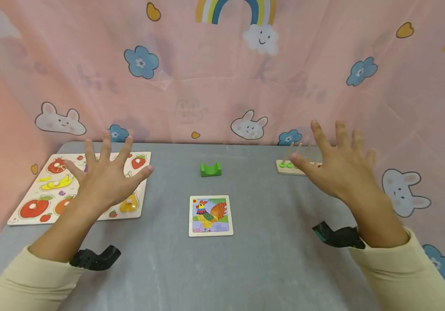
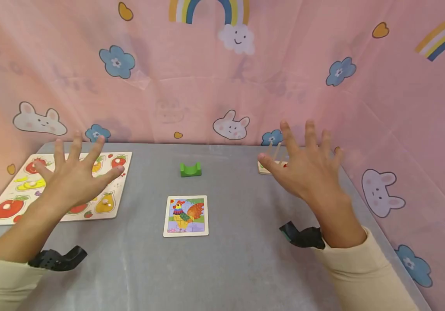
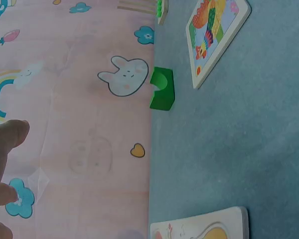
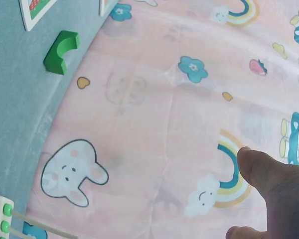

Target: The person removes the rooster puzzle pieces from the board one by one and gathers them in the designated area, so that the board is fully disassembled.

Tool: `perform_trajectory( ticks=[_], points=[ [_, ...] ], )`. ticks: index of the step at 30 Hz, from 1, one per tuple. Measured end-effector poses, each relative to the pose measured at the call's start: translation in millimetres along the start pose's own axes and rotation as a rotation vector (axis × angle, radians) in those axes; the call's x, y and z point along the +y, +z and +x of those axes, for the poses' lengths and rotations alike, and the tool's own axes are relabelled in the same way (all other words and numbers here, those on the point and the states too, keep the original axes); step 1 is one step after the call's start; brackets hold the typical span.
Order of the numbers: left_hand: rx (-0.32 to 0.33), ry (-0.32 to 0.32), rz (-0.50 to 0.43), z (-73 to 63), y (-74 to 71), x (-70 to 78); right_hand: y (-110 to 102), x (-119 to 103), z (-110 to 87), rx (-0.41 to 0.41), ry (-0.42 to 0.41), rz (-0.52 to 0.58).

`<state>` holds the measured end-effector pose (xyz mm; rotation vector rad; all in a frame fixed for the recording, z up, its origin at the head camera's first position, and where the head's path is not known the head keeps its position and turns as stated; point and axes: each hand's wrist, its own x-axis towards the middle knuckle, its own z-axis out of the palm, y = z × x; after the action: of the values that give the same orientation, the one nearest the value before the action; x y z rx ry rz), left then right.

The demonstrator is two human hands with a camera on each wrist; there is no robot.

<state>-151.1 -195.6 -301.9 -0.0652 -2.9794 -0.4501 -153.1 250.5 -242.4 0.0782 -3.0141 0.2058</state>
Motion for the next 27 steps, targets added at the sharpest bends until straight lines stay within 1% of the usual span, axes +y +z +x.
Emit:
perform_trajectory(
  ticks=[8,12,16,19,24,27],
  points=[
    [0.031,0.052,-0.036,-6.3,9.5,11.8,6,-4,-1.8,0.027,-0.030,-0.009],
    [0.051,0.082,-0.042,-10.3,14.9,18.5,9,-7,-2.1,0.036,-0.048,0.009],
    [0.065,0.125,-0.051,-15.1,23.2,27.6,12,-9,-3.9,0.045,-0.063,0.053],
    [0.084,0.167,-0.065,-18.4,29.5,33.1,15,-11,-3.9,0.048,-0.070,0.066],
    [0.090,0.227,-0.091,-23.2,41.5,41.2,23,-13,-3.9,0.059,-0.077,0.060],
    [0.069,0.245,-0.092,-26.6,50.3,46.4,28,-13,-5.1,0.069,-0.093,0.061]
  ],
)
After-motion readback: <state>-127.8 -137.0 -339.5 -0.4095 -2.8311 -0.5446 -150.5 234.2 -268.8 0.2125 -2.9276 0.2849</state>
